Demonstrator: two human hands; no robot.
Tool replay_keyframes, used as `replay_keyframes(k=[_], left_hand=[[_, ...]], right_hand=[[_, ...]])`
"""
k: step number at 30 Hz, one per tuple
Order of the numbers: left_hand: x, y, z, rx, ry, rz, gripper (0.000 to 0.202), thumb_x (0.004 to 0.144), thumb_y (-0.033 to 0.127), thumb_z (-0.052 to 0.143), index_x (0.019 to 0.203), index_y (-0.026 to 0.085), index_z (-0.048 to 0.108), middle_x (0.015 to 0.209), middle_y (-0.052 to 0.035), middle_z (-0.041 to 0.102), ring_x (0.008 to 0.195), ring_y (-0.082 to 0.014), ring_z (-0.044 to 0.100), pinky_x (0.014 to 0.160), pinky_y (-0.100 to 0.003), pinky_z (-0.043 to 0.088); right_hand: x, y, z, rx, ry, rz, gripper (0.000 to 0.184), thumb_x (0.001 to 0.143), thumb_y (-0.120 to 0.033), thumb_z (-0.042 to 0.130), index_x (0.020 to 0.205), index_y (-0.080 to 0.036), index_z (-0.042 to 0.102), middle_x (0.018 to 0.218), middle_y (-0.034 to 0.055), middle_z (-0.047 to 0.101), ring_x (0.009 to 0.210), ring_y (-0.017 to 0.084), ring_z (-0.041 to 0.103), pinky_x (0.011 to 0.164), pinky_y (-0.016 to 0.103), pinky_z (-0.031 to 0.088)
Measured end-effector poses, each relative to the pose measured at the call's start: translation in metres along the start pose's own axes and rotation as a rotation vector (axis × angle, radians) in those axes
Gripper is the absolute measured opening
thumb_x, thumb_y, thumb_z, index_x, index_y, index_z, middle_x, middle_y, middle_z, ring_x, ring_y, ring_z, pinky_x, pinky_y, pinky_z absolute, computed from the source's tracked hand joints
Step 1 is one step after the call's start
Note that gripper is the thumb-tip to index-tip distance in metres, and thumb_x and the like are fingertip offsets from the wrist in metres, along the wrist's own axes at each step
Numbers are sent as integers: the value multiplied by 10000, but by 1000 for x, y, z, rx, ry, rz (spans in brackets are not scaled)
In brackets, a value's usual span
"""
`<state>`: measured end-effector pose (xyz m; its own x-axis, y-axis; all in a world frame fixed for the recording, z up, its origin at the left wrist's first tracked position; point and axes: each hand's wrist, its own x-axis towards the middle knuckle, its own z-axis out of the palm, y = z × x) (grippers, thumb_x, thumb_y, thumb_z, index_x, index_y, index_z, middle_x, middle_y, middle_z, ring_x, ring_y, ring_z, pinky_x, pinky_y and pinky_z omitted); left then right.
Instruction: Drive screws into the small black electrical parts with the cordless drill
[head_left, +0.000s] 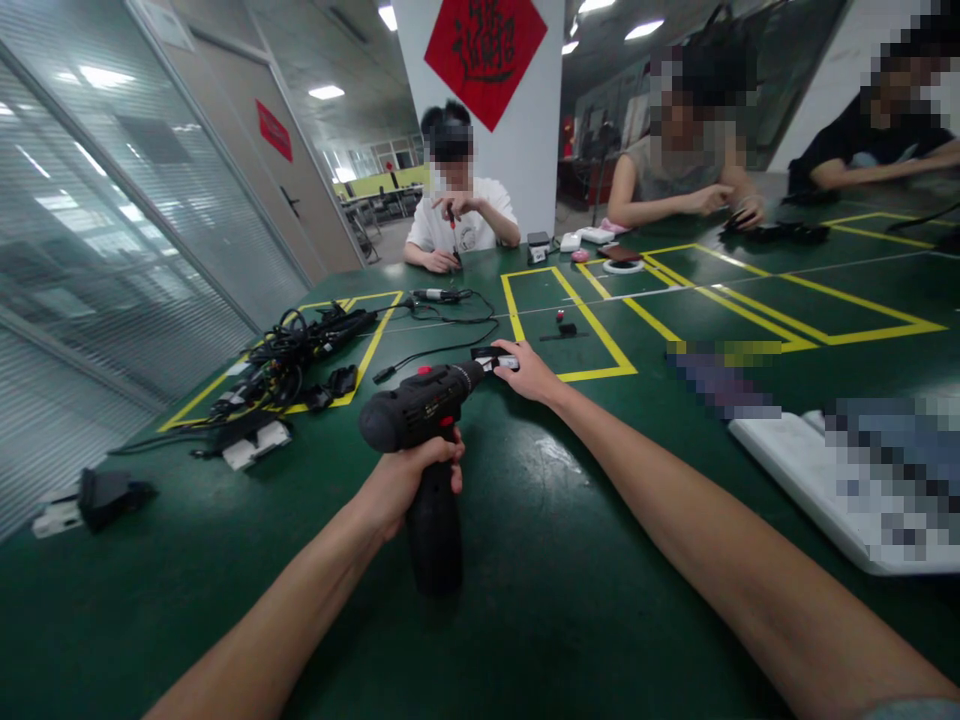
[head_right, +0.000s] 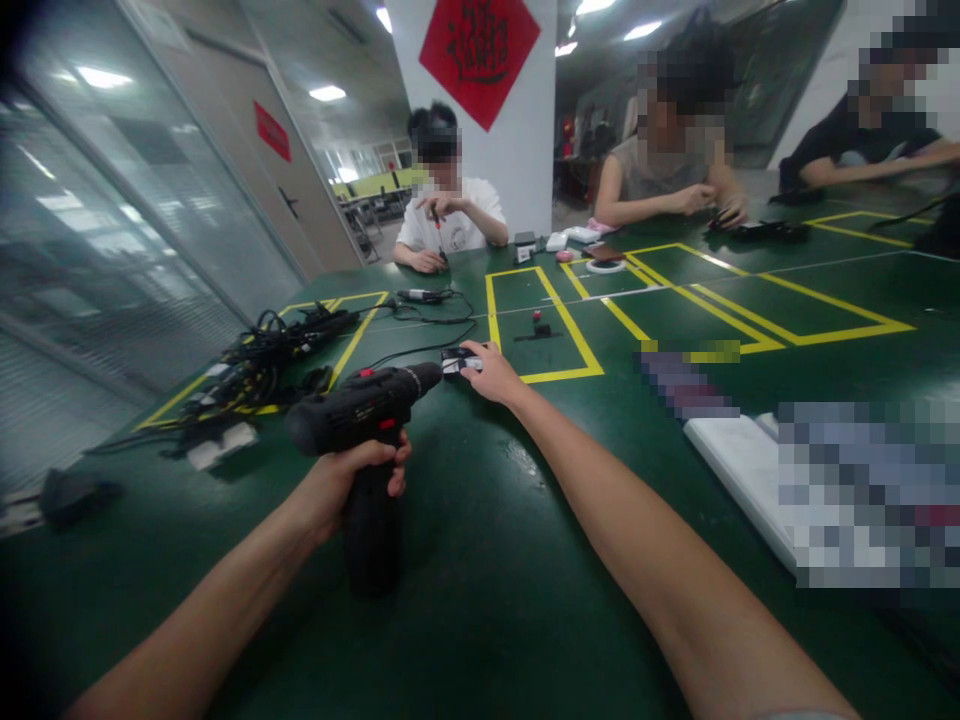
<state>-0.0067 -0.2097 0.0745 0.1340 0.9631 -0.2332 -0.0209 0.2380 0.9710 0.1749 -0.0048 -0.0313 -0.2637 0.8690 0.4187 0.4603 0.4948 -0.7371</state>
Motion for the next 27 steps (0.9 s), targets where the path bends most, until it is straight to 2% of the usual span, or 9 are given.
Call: replay_keyframes(k=[27], left_hand=[[1,0,-1,-16,-6,8,157,707,204,614,848,141,585,728,7,564,506,-97,551,531,-243,422]], right_hand=[[-1,0,2,-41,-7,24,512,842,-258,589,1350,-247,523,1215,89,474,1119,225,557,1065,407,402]])
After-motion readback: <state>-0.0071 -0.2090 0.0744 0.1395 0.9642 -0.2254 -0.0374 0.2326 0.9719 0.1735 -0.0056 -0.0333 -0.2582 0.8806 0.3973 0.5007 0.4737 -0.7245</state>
